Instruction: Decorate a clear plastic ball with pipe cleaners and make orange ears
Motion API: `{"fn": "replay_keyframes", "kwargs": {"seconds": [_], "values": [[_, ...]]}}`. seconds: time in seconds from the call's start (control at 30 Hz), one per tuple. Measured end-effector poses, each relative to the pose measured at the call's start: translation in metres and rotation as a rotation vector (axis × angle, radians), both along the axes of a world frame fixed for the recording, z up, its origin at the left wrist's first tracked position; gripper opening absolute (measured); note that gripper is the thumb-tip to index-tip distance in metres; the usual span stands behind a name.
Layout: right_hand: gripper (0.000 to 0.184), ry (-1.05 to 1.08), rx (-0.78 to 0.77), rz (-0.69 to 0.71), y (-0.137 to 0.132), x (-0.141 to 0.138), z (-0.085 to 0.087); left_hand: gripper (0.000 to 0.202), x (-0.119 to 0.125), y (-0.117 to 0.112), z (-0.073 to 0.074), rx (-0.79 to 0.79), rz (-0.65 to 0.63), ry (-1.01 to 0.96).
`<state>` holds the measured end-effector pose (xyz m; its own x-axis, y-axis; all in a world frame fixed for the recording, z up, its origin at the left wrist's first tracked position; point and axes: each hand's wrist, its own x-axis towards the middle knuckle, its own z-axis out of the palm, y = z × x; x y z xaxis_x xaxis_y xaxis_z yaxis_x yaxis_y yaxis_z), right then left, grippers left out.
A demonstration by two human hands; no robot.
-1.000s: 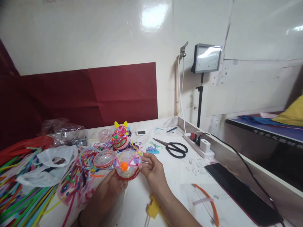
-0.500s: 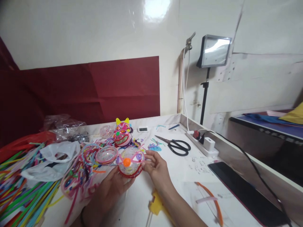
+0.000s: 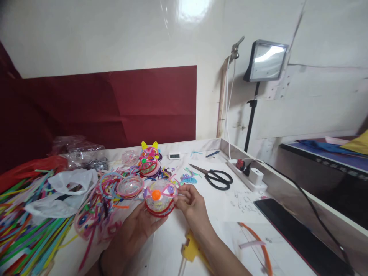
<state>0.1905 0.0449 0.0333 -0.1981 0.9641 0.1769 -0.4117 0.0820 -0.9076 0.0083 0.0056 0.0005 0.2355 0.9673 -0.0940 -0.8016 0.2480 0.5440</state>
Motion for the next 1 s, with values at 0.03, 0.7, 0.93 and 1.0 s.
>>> {"fn": "replay_keyframes", "kwargs": {"seconds": [0.03, 0.7, 0.93, 1.0], "values": [[0.041, 0.002, 0.008, -0.001, 0.000, 0.000, -0.001, 0.053, 0.001, -0.001, 0.002, 0.000, 0.006, 0.004], [0.005, -0.653, 0.654, -0.294, -0.016, -0.001, -0.008, 0.043, -0.003, 0.000, -0.002, 0.188, 0.070, -0.099], [0.011, -0.931, 0.959, -0.272, -0.022, -0.005, -0.013, 0.040, 0.008, -0.006, 0.003, 0.106, 0.197, -0.048], [0.014, -0.952, 0.968, -0.291, -0.020, -0.005, -0.014, 0.039, 0.014, -0.006, 0.005, 0.075, 0.220, -0.048]]}}
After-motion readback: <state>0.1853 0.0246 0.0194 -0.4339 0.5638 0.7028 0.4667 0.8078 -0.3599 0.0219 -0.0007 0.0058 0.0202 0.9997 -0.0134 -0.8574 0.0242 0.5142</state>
